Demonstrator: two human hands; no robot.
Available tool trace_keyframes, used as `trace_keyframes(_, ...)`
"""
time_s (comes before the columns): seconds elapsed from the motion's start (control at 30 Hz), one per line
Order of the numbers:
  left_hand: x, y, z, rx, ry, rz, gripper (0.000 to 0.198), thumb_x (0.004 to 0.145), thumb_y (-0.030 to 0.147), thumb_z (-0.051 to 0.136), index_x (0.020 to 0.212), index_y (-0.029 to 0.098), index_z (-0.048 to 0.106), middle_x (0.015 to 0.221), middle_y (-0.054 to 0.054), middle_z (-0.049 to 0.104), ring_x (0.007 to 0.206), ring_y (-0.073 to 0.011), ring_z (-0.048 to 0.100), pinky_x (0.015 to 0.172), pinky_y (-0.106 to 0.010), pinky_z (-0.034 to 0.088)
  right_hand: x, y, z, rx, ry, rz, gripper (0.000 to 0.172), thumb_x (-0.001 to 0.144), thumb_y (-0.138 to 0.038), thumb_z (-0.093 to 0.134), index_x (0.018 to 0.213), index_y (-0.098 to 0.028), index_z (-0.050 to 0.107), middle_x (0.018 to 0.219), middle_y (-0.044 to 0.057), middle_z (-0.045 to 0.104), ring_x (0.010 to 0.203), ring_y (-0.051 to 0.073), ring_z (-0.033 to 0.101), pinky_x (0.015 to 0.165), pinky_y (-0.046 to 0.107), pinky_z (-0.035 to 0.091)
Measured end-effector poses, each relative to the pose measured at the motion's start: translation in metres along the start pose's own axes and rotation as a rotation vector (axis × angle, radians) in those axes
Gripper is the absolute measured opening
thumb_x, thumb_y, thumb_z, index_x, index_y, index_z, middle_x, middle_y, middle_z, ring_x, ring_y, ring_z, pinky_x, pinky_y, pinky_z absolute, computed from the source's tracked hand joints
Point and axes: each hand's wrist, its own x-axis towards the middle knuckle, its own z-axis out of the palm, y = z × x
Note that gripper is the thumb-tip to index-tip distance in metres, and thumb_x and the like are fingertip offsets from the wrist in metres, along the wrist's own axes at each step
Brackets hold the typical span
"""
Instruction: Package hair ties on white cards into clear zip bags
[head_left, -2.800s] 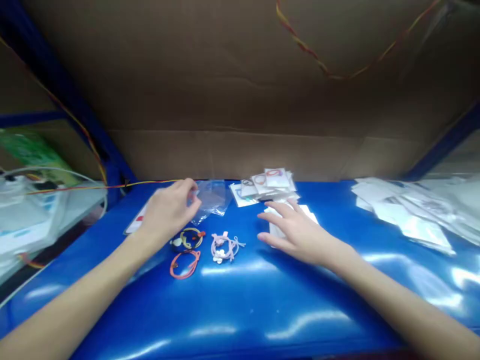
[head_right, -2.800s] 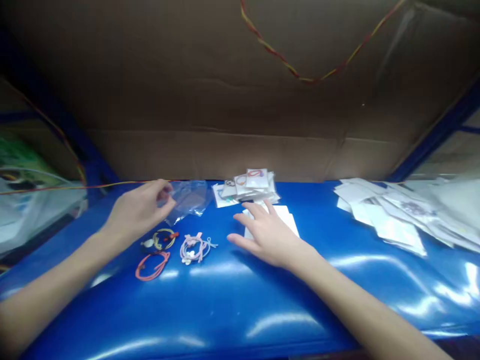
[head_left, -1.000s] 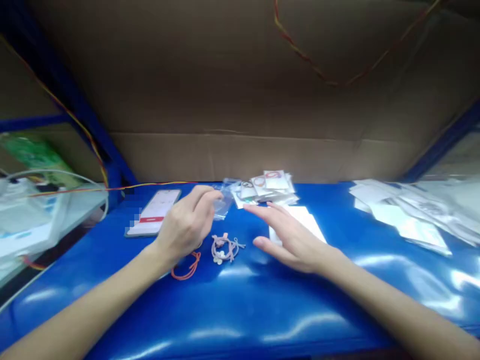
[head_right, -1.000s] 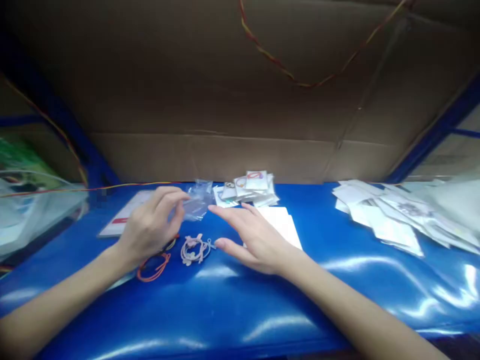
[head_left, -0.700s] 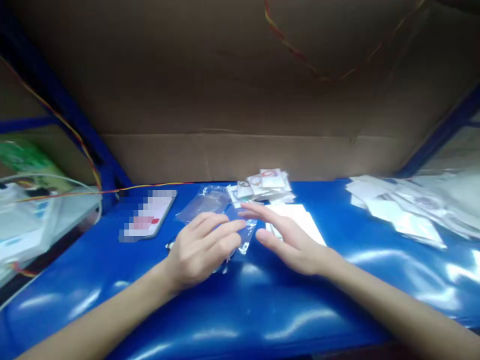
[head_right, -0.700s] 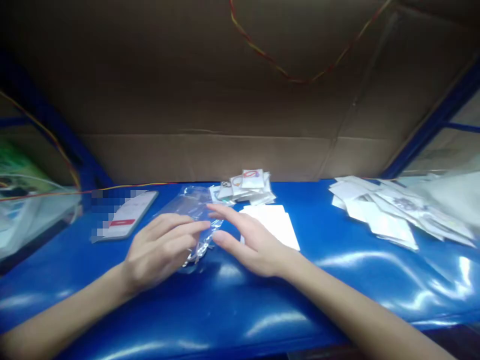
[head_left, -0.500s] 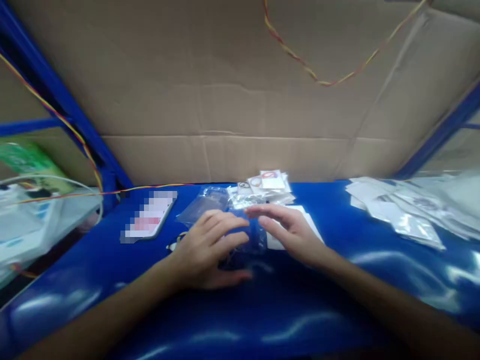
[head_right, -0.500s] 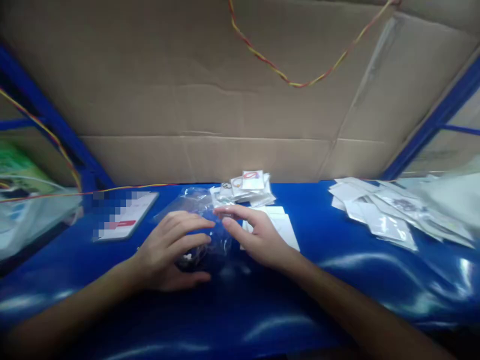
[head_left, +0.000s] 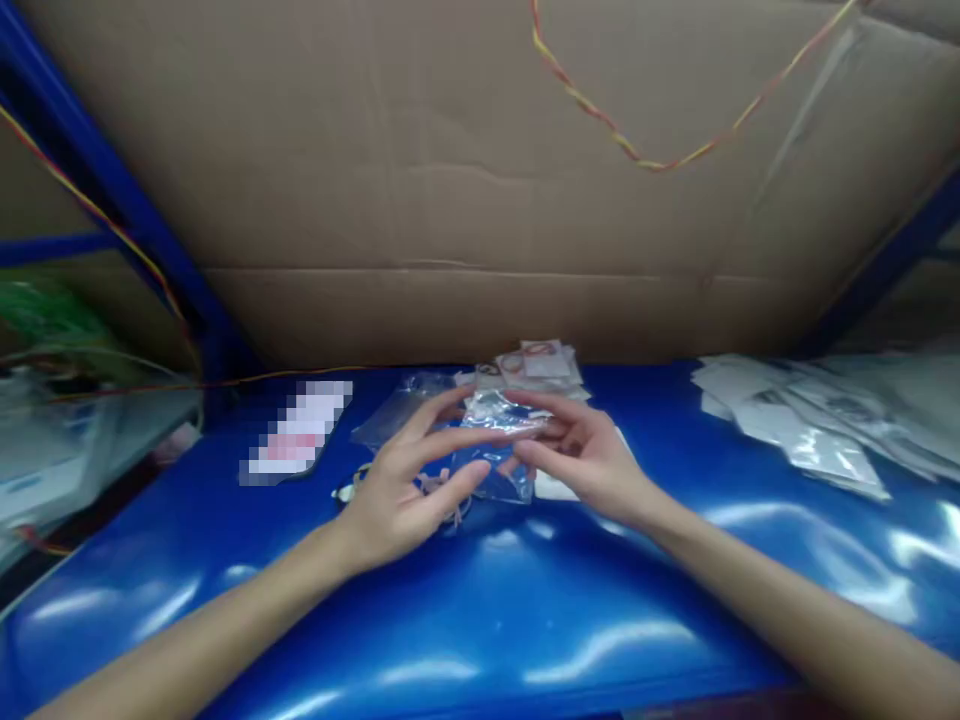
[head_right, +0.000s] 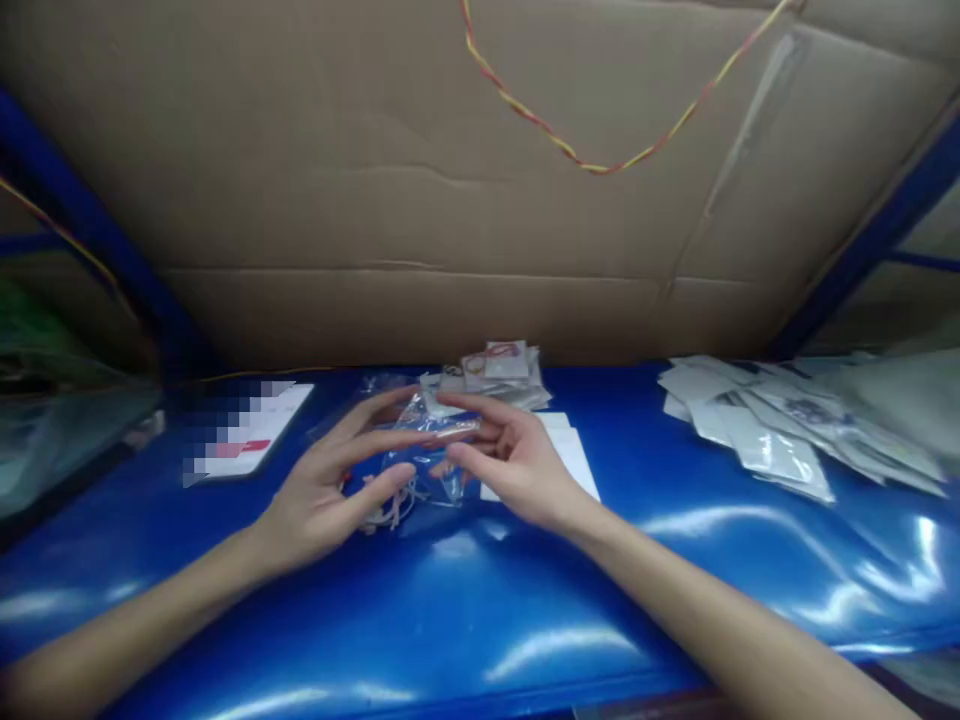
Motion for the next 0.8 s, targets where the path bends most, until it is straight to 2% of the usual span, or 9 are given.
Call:
trace_keyframes(0.07,-0.0012,-0.0014,0.0023,-0.06,0.023,-0.061,0.027,0.096,0.026,0.065,0.122,0.026,0.074,0.156,-0.012,0.051,0.142,-0.0326,0.05,0.115,-0.054,0.047,-0.001,0.0004,0.0002,0.023,-0.034,0.002,0.062,0.091,-0.028,0.072,0.149,-0.027,0.049,0.108,0.007,0.08,0.086,0.023,0.08,0.073,0.036,0.065)
trace_keyframes(0.13,-0.0013,-0.0027,0.0041,-0.153,0.039,-0.128,0.028,0.096,0.028,0.066,0.122,0.025,0.073,0.157,-0.013,0.05,0.14,-0.0329,0.054,0.105,-0.05,0.057,-0.0021,0.0007,0.0001,0.024,-0.062,0.004,0.068,0.093,-0.027,0.07,0.155,-0.03,0.04,0.109,0.007,0.08,0.087,0.023,0.08,0.075,0.037,0.065)
trace_keyframes(0.23,0.001,-0.0026,0.0054,-0.283,0.028,-0.174,0.03,0.096,0.028,0.064,0.125,0.024,0.072,0.153,-0.013,0.056,0.135,-0.0316,0.059,0.094,-0.042,0.064,-0.0041,0.0008,0.0,0.004,-0.113,0.02,0.071,0.094,-0.026,0.069,0.156,-0.033,0.037,0.11,0.006,0.08,0.089,0.023,0.08,0.08,0.039,0.064)
trace_keyframes(0.37,0.0034,-0.0026,0.0052,-0.451,0.036,-0.238,0.035,0.094,0.028,0.068,0.128,0.024,0.07,0.143,-0.011,0.066,0.126,-0.0302,0.066,0.099,-0.045,0.061,-0.0063,-0.0012,-0.0003,-0.04,-0.165,0.011,0.07,0.094,-0.019,0.066,0.156,-0.032,0.037,0.11,0.005,0.08,0.093,0.022,0.079,0.087,0.04,0.063)
trace_keyframes(0.5,0.0023,-0.0067,0.0042,-0.632,-0.002,-0.388,0.038,0.095,0.036,0.065,0.13,0.023,0.069,0.135,-0.013,0.071,0.099,-0.0294,0.077,0.082,-0.043,0.066,-0.0066,-0.0041,-0.0022,-0.083,-0.175,-0.011,0.069,0.093,-0.015,0.066,0.155,-0.029,0.041,0.106,0.004,0.081,0.094,0.021,0.079,0.092,0.041,0.061)
trace_keyframes(0.6,0.0026,-0.0066,0.0044,-0.71,0.036,-0.466,0.036,0.091,0.036,0.072,0.124,0.023,0.073,0.131,-0.012,0.074,0.107,-0.031,0.075,0.083,-0.039,0.064,-0.0059,-0.0049,-0.0037,-0.129,-0.188,-0.038,0.067,0.092,-0.014,0.066,0.153,-0.026,0.043,0.104,0.004,0.082,0.095,0.022,0.079,0.093,0.041,0.061)
trace_keyframes(0.7,0.0042,-0.0025,0.0048,-0.78,0.062,-0.509,0.033,0.088,0.033,0.077,0.119,0.025,0.076,0.125,-0.008,0.077,0.114,-0.0274,0.072,0.088,-0.032,0.06,-0.0053,-0.0054,-0.004,-0.218,-0.204,-0.077,0.065,0.091,-0.008,0.063,0.151,-0.026,0.046,0.106,0.004,0.082,0.1,0.022,0.078,0.099,0.041,0.057)
trace_keyframes(0.8,0.0049,0.0001,0.0047,-0.783,0.047,-0.556,0.031,0.087,0.033,0.079,0.117,0.023,0.077,0.12,-0.008,0.079,0.107,-0.0239,0.074,0.087,-0.028,0.059,-0.0054,-0.0057,-0.004,-0.306,-0.237,-0.12,0.066,0.089,-0.006,0.061,0.151,-0.027,0.048,0.105,0.003,0.082,0.1,0.021,0.078,0.105,0.042,0.053)
